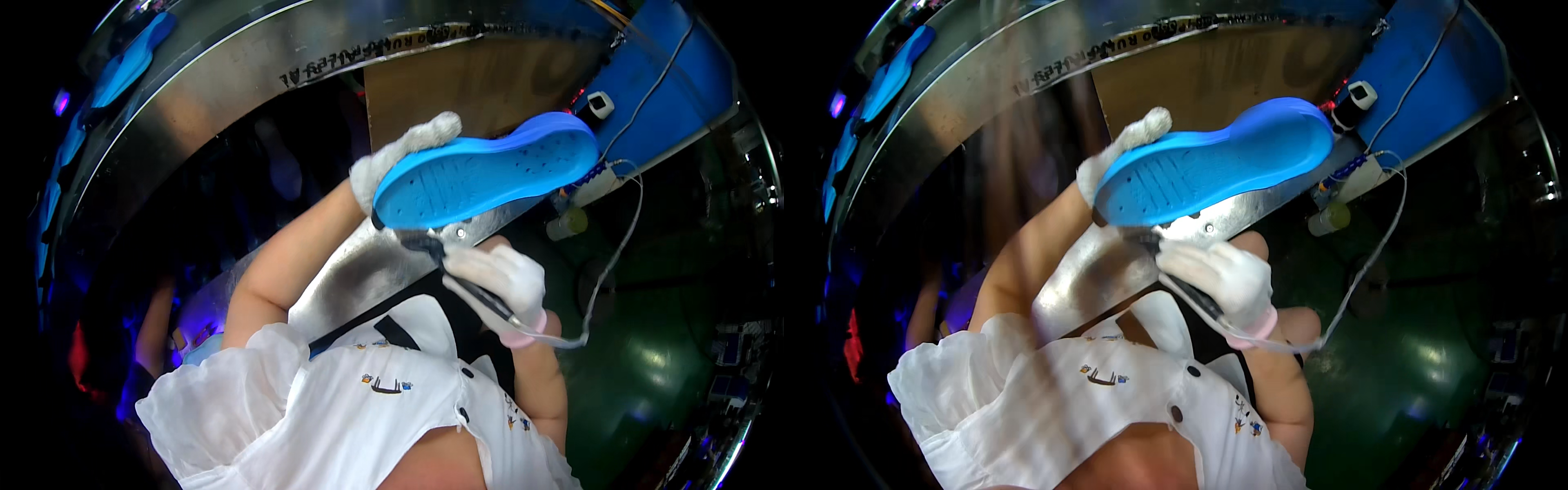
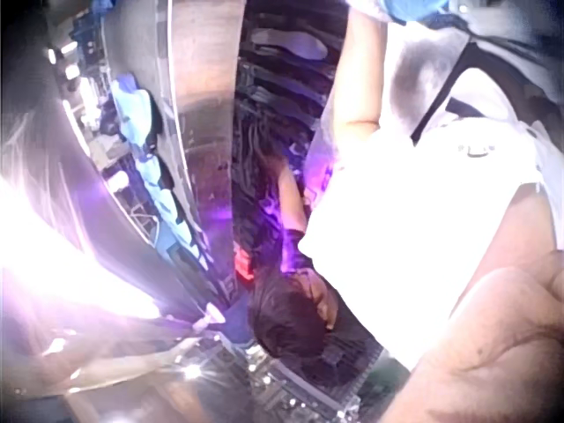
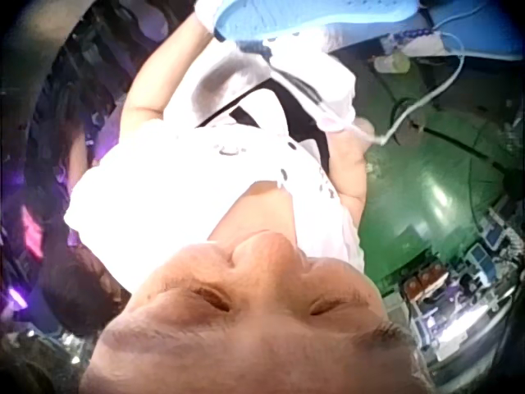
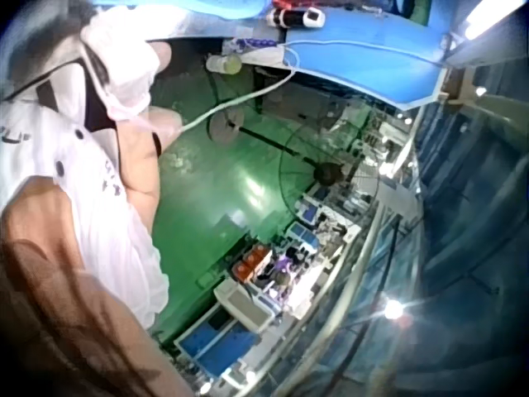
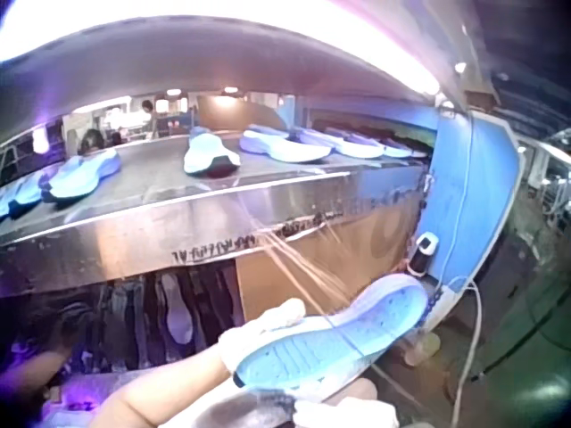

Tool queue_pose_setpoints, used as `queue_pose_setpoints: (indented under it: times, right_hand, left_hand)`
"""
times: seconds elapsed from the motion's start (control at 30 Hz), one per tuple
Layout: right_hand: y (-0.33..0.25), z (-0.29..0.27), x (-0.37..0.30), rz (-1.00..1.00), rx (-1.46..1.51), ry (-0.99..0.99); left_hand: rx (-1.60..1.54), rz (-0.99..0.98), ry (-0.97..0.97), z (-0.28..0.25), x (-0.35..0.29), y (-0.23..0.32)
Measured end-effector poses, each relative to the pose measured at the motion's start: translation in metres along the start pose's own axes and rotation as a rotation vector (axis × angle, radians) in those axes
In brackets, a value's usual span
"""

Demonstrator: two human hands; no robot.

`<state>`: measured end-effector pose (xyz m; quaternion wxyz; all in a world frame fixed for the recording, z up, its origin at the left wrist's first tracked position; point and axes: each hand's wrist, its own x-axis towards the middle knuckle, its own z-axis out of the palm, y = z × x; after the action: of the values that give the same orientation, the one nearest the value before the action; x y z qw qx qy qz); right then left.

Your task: The person picks up a blue shoe sole, applies glue to the bottom surface using a brush, and then places the sole onto a conveyor belt.

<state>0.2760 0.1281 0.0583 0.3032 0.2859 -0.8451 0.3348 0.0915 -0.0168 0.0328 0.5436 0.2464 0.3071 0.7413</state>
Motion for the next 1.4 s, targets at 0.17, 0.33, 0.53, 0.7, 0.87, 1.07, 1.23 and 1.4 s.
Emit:
queue_pose_setpoints:
  times: [0.17,0.33,0.53,0.7,0.87,1.07,1.23,1.4]
  right_hand:
    - [0.006,-0.015,0.008,0.225,-0.173,0.314]
    - [0.008,0.006,0.010,-0.010,-0.419,0.264]
    - [-0.025,-0.012,-0.019,0.208,0.378,0.544]
    - [-0.028,-0.010,-0.022,0.320,0.380,0.483]
    - [-0.016,0.009,-0.025,0.435,0.430,0.516]
    - [-0.007,0.003,-0.043,0.654,0.464,0.524]
    - [0.002,0.015,-0.052,0.682,0.402,0.546]
    - [0.012,0.009,-0.062,0.761,0.446,0.608]
  left_hand:
    - [-0.137,0.168,0.134,0.026,-0.010,-0.044]
    - [-0.322,0.231,0.196,0.045,-0.011,-0.060]
    - [-0.032,0.395,0.063,0.063,-0.082,0.005]
    - [0.426,0.804,0.368,0.074,-0.121,0.150]
    - [0.845,0.772,0.645,0.090,-0.159,0.204]
    - [2.491,0.058,1.768,0.121,-0.237,0.186]
    - [2.352,-0.236,1.864,0.103,-0.261,0.198]
    - [2.011,1.065,1.280,0.108,-0.223,0.134]
